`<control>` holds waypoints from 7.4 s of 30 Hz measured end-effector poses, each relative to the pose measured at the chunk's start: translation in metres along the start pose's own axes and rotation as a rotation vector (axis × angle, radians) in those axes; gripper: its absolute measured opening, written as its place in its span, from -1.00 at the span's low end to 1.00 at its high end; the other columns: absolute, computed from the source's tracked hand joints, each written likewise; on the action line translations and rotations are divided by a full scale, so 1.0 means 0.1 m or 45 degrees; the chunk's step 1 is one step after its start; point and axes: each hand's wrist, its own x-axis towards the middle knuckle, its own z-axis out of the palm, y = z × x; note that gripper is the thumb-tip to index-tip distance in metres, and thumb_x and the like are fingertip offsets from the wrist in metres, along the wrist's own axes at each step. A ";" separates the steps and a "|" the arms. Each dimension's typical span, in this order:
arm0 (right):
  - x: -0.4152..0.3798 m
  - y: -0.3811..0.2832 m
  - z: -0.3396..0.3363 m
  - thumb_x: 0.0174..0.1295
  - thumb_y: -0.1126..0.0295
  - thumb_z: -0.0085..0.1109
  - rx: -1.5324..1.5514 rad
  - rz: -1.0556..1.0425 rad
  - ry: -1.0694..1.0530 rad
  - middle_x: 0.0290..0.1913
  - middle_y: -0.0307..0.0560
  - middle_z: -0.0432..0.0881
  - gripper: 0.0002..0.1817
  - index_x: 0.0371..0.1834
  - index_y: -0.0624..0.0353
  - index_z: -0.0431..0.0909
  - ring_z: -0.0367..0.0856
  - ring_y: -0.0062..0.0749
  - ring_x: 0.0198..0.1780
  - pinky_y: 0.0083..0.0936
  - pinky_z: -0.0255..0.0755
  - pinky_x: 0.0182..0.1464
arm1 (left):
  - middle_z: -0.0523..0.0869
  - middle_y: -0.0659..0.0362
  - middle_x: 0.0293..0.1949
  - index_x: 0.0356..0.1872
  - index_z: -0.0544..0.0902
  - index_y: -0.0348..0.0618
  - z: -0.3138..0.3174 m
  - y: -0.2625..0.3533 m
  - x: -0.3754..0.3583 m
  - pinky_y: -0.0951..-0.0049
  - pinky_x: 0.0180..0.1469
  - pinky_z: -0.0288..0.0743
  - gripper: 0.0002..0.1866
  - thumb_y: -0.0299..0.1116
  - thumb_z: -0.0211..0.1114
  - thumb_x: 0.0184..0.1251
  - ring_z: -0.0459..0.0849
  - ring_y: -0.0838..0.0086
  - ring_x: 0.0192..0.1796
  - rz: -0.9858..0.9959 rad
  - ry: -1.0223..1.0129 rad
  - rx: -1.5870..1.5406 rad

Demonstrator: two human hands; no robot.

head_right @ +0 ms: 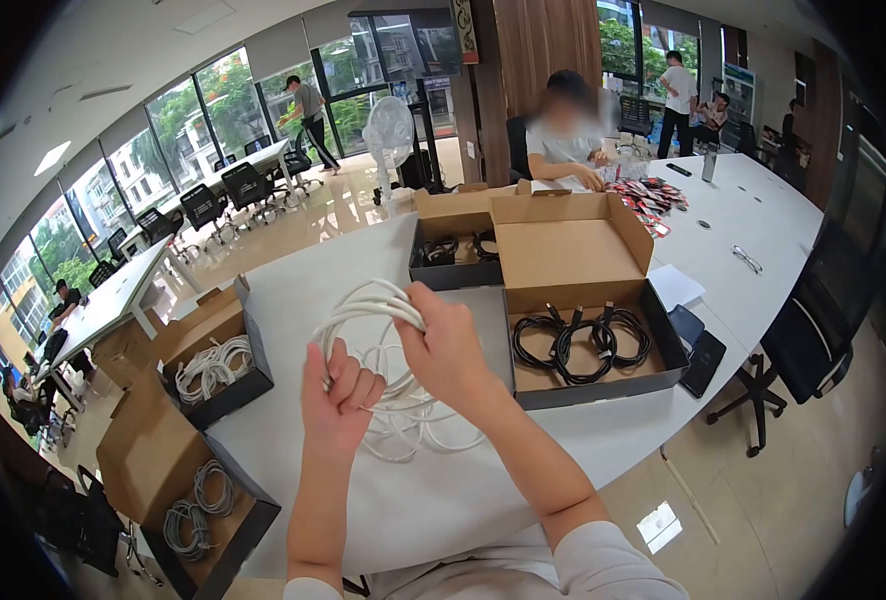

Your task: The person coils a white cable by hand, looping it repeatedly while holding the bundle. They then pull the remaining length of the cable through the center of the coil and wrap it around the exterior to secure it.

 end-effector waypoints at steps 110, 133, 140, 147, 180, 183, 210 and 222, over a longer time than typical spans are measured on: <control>0.23 0.66 -0.41 0.43 0.34 -0.06 0.863 0.649 -0.043 -0.67 -0.41 0.21 -0.80 -0.26 0.22 0.50 0.11 -0.74 -0.66 -0.67 -0.03 -0.62 | 0.04 0.40 -0.82 -0.59 0.28 0.02 -0.34 1.28 -0.54 0.62 -0.66 -0.11 -0.57 -0.02 0.01 0.49 -0.02 0.71 -0.76 1.188 0.225 -0.059; 0.16 0.50 -0.51 0.25 0.42 0.06 0.772 0.424 -0.588 -0.72 -0.43 0.23 -0.82 -0.37 0.30 0.60 0.17 -0.72 -0.64 -0.65 0.05 -0.58 | 0.07 0.40 -0.81 -0.61 0.25 0.00 -0.39 1.21 -0.46 0.64 -0.67 -0.08 -0.54 -0.03 -0.07 0.53 -0.03 0.70 -0.76 1.278 0.377 -0.022; 0.14 0.31 -0.31 0.40 0.32 -0.03 0.926 0.618 -0.542 -0.68 -0.46 0.22 -0.77 -0.25 0.23 0.58 0.15 -0.78 -0.64 -0.73 0.02 -0.59 | 0.07 0.41 -0.81 -0.61 0.24 0.03 -0.32 1.11 -0.36 0.65 -0.69 -0.07 -0.54 -0.03 -0.06 0.53 -0.05 0.70 -0.77 1.213 0.430 -0.030; 0.22 0.55 -0.25 0.40 0.29 -0.01 0.696 0.571 -0.604 -0.68 -0.50 0.16 -0.76 -0.26 0.21 0.59 0.04 -0.79 -0.65 -0.71 -0.09 -0.60 | 0.05 0.42 -0.81 -0.61 0.23 0.04 -0.29 1.07 -0.36 0.65 -0.66 -0.11 -0.55 -0.03 -0.06 0.53 -0.07 0.70 -0.76 1.287 0.438 0.072; -0.29 1.30 0.84 0.15 0.52 0.19 -0.337 0.125 -0.970 -0.08 0.09 0.62 -0.61 0.09 0.24 0.50 0.56 -0.08 0.02 -0.31 0.43 0.10 | 0.08 0.40 -0.80 -0.58 0.25 0.03 -0.16 0.95 -0.33 0.62 -0.65 -0.10 -0.56 -0.02 -0.05 0.53 -0.06 0.69 -0.75 1.190 0.490 0.054; -0.30 1.41 0.92 0.16 0.57 0.16 -0.334 -0.287 -0.803 -0.02 0.08 0.62 -0.58 0.14 0.23 0.48 0.57 -0.10 0.06 -0.33 0.44 0.12 | 0.09 0.39 -0.79 -0.58 0.26 0.01 -0.18 0.94 -0.33 0.63 -0.66 -0.06 -0.57 -0.04 -0.04 0.52 -0.04 0.68 -0.75 1.160 0.445 0.039; -0.32 1.66 0.79 0.10 0.12 0.31 -0.864 0.335 -0.723 -0.36 0.11 0.67 -0.66 -0.38 0.24 0.66 0.65 0.02 -0.28 -0.19 0.53 -0.18 | 0.08 0.40 -0.81 -0.59 0.29 0.00 -0.29 1.08 -0.37 0.64 -0.67 -0.04 -0.57 -0.05 0.00 0.50 -0.02 0.68 -0.77 1.078 0.460 -0.110; -0.06 0.60 0.51 0.12 0.48 0.23 0.126 -0.106 -0.460 0.08 0.04 0.55 -0.56 0.12 0.20 0.46 0.51 -0.09 0.16 -0.28 0.41 0.17 | 0.09 0.39 -0.80 -0.57 0.29 0.00 -0.20 1.02 -0.37 0.64 -0.68 -0.07 -0.58 -0.05 0.00 0.50 -0.02 0.69 -0.77 0.994 0.372 -0.139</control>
